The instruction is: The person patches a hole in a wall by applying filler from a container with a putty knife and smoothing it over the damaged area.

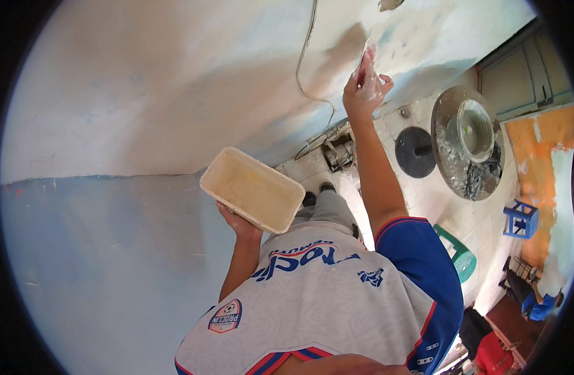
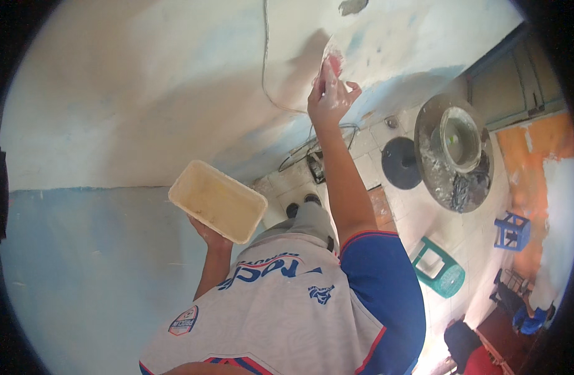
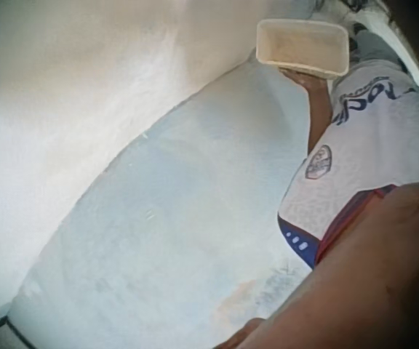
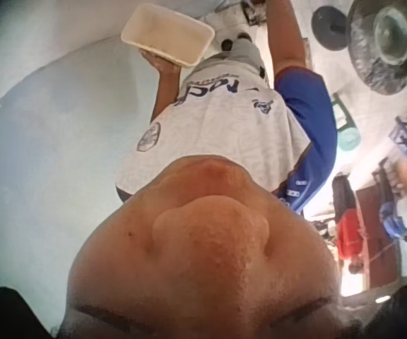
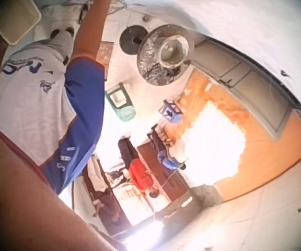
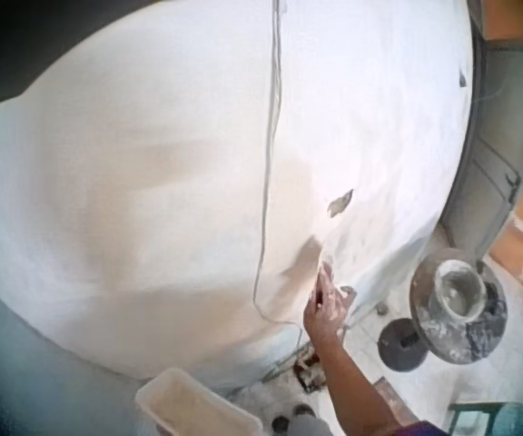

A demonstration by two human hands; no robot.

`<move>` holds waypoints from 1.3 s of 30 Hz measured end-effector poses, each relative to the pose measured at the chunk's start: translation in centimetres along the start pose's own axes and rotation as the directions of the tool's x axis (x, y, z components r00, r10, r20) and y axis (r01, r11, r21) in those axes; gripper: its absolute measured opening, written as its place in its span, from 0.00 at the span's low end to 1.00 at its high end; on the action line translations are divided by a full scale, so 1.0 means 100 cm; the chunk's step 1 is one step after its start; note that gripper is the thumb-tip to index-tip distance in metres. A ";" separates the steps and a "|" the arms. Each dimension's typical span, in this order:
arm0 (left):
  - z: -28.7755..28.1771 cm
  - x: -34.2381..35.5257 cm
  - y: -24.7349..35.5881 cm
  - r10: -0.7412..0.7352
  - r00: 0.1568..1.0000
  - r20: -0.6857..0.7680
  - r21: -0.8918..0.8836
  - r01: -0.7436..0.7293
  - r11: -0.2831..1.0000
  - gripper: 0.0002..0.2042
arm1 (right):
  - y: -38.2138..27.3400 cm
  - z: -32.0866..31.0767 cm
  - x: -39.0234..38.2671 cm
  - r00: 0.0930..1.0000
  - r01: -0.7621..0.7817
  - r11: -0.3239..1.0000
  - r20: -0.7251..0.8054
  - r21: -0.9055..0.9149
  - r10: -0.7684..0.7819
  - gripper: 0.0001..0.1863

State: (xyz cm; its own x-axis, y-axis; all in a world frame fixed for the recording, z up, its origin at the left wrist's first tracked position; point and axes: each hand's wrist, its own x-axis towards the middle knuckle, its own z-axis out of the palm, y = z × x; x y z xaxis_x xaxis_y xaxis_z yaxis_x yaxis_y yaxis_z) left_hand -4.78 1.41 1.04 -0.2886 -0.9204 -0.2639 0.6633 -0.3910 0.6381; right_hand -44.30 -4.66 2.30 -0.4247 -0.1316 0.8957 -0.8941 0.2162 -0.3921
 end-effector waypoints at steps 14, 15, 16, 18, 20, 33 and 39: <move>0.062 0.013 -0.015 0.067 0.982 0.175 -0.091 -0.052 0.995 0.35 | 0.010 -0.022 -0.038 0.965 0.034 0.980 0.250 0.194 -0.083 0.28; 0.066 0.011 -0.019 0.061 0.984 0.168 -0.098 -0.045 0.994 0.35 | 0.021 -0.015 -0.022 0.979 0.017 0.994 0.200 0.111 -0.039 0.28; 0.072 0.010 -0.023 0.079 0.989 0.126 -0.056 -0.072 0.996 0.36 | 0.025 -0.010 -0.009 0.976 0.022 0.994 0.212 0.107 -0.045 0.28; 0.076 0.009 -0.028 0.104 0.992 0.072 -0.018 -0.103 0.994 0.36 | 0.023 0.004 0.007 0.976 0.077 0.988 0.194 0.132 -0.102 0.26; 0.080 0.017 -0.029 0.109 0.991 0.073 0.011 -0.110 0.994 0.37 | 0.011 0.026 -0.016 0.964 0.113 0.957 0.203 0.267 -0.170 0.24; 0.070 0.012 -0.015 0.154 0.988 -0.014 0.051 -0.153 0.987 0.38 | 0.024 -0.012 -0.054 0.938 -0.094 0.993 0.340 0.066 0.066 0.24; 0.058 0.023 0.004 0.113 0.991 0.067 0.029 -0.115 0.993 0.38 | 0.000 0.017 -0.074 0.951 -0.054 0.977 0.310 0.206 -0.013 0.29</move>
State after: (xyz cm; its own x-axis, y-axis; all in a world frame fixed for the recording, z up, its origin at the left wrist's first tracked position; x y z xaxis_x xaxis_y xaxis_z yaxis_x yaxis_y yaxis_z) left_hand -9.18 -0.83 4.84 -0.2577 -0.9559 -0.1408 0.6715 -0.2819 0.6853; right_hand -41.39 -5.38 -4.65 -0.4362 -0.4276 0.7918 -0.8800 0.0189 -0.4746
